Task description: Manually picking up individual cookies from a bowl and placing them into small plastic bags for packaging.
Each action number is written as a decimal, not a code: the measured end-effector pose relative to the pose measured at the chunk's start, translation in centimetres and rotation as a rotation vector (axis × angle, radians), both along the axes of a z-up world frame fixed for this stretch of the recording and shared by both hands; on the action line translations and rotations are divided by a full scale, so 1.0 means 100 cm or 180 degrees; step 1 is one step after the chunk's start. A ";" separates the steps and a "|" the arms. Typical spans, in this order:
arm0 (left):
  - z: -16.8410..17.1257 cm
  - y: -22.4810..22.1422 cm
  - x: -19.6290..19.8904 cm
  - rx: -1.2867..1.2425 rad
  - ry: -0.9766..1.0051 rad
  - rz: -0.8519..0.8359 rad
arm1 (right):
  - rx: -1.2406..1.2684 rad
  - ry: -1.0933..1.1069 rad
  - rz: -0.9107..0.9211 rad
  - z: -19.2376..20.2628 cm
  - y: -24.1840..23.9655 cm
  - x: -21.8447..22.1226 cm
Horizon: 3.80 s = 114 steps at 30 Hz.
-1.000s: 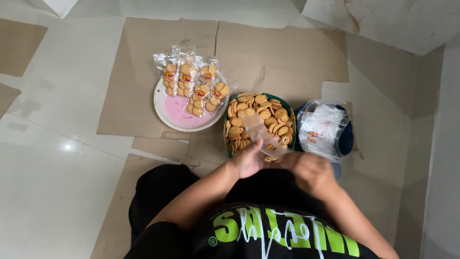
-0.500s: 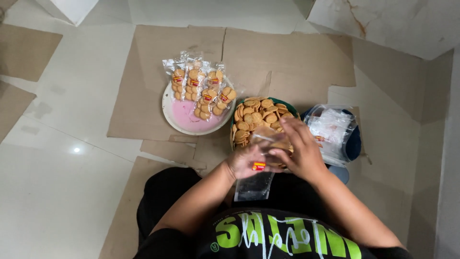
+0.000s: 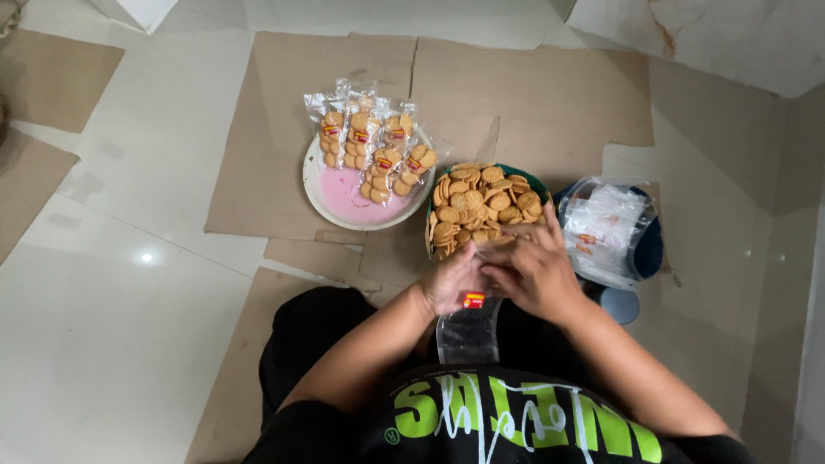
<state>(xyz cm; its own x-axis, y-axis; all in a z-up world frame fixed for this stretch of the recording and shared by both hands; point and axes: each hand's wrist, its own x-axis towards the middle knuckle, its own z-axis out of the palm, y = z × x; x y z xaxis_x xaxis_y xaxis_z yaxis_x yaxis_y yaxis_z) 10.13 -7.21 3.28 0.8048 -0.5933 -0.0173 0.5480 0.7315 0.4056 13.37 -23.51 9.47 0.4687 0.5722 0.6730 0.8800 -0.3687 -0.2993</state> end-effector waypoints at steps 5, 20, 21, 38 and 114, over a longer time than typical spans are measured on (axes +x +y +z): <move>0.019 0.027 0.006 0.0321 -0.0715 -0.0545 | -0.0339 0.2019 0.0922 0.045 -0.015 0.013; 0.056 0.102 0.002 0.3037 -0.1575 -0.0967 | -0.1474 0.2774 0.1031 0.092 -0.003 0.052; 0.053 0.098 0.008 0.2472 -0.1745 -0.0248 | -0.1561 0.2747 0.1096 0.092 0.004 0.053; -0.061 0.117 -0.018 0.0769 -0.0147 0.0724 | 0.0054 0.3326 0.0118 -0.064 0.016 0.104; -0.099 0.046 -0.039 -0.1373 0.0819 -0.0987 | -0.0379 0.4524 0.0130 -0.020 -0.013 0.053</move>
